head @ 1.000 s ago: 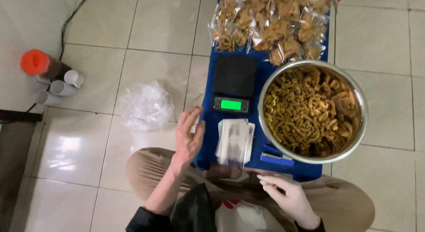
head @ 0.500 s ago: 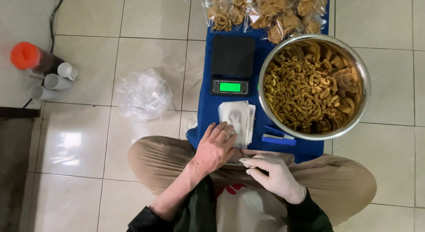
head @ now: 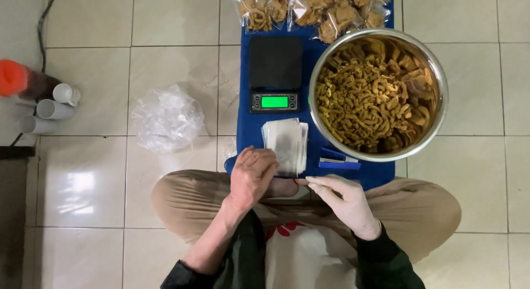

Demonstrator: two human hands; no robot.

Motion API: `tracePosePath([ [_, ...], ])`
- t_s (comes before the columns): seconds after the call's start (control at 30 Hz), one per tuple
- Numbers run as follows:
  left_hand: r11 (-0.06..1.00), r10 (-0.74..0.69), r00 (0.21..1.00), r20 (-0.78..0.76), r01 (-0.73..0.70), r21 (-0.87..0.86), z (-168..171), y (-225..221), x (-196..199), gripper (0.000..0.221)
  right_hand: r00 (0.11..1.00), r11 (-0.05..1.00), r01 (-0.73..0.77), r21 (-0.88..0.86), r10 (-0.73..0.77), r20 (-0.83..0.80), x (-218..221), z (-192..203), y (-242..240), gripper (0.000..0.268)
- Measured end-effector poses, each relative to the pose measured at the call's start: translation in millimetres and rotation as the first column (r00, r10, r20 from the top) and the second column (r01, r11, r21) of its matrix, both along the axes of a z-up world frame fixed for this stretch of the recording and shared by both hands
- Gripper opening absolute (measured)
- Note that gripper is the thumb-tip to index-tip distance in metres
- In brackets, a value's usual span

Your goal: Manually packaging fried snacks by filling small plastic bags, weighing them on a digital scale, and sealing them with a stapler.

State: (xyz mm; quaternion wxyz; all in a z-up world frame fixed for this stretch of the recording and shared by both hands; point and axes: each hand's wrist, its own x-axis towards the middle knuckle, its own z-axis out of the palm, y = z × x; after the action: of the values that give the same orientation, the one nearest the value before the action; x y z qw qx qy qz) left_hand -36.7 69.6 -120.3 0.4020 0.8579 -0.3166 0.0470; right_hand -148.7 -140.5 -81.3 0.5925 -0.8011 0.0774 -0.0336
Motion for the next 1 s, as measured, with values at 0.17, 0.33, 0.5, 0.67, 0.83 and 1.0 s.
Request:
tracePosePath([
  [0.17, 0.989, 0.023, 1.000, 0.017, -0.020, -0.147, -8.9, 7.3, 9.0, 0.003, 0.994, 0.921, 0.104, 0.376, -0.092, -0.051, -11.5, -34.2, -3.4, 0.029],
  [0.33, 0.962, -0.016, 0.999, -0.028, 0.008, -0.273, 10.5, 8.7, 7.9, 0.006, 0.994, 0.687, 0.077, 0.722, -0.113, 0.002, -7.7, -43.0, -14.2, 0.043],
  [0.5, 0.997, -0.013, 0.967, 0.253, 0.030, -0.066, 22.4, -0.6, 3.2, 0.009, 0.996, 0.554, -0.043, 0.832, -0.043, 0.081, -0.5, -46.3, -17.3, 0.070],
  [0.67, 0.990, -0.101, 0.904, 0.415, 0.051, 0.130, -14.2, -10.2, 0.1, 0.002, 0.988, 0.849, 0.009, 0.528, -0.089, 0.127, 11.7, 0.7, -4.6, 0.059],
  [0.83, 0.976, -0.124, 0.898, 0.423, 0.035, 0.213, -31.7, -17.5, -1.9, 0.017, 0.960, 0.992, 0.120, 0.038, -0.126, 0.249, 30.4, 33.2, -0.4, 0.056],
  [1.0, 0.994, -0.057, 0.969, 0.242, 0.077, -0.077, 11.8, -22.3, -8.3, 0.041, 0.915, 0.941, 0.174, -0.290, -0.046, 0.400, 51.3, 47.6, -2.3, 0.060],
])
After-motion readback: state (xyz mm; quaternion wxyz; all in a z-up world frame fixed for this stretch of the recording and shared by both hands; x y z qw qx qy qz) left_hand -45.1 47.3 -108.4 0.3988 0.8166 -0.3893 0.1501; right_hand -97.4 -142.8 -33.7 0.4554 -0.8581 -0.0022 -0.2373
